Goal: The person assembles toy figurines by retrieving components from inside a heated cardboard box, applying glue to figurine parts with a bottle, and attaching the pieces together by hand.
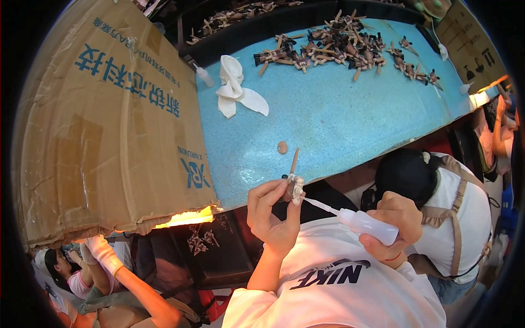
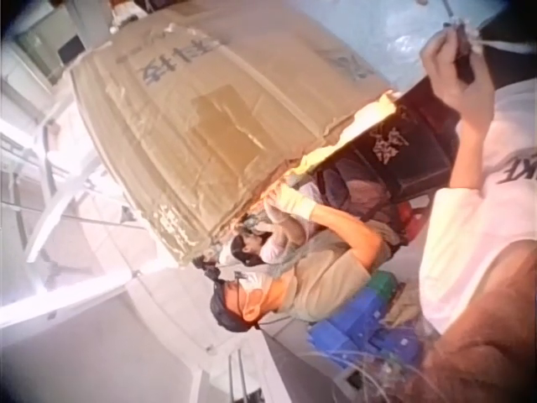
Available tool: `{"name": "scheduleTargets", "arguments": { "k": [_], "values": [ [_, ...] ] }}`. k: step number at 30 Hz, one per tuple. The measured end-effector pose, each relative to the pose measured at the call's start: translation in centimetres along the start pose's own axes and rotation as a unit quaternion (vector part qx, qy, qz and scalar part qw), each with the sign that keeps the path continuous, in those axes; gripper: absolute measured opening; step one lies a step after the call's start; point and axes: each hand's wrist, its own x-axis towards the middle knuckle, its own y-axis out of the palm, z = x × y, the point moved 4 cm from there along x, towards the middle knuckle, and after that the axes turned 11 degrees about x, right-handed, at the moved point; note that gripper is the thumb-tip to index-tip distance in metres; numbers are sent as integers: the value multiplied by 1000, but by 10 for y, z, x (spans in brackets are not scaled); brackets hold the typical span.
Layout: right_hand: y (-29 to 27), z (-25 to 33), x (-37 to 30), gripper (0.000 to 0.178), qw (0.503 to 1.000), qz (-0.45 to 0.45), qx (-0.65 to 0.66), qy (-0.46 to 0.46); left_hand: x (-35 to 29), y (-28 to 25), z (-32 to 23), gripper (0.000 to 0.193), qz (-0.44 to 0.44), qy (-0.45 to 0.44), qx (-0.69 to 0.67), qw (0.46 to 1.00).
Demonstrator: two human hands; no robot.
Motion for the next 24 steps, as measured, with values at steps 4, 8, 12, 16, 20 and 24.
{"name": "scheduleTargets", "arguments": {
  "k": [4,8,12,16,20,24],
  "values": [
    [-2,0,-3,29,1000,-3,-15,-2,-1,2,1,32,2,-4,-10,1000],
    [0,0,-2,30,1000,5,-17,-3,-1,1,3,32,3,-6,-12,1000],
    [0,2,-2,31,1000,11,-17,0,-1,1,1,32,6,-9,-9,1000],
    [0,2,-1,31,1000,20,-14,4,0,1,1,33,5,-5,-8,1000],
    [1,3,0,31,1000,25,-16,5,-1,-1,1,33,6,-7,-7,1000],
    [-2,3,0,31,999,25,-22,6,0,3,2,33,8,-9,-13,1000]
  ]
}}
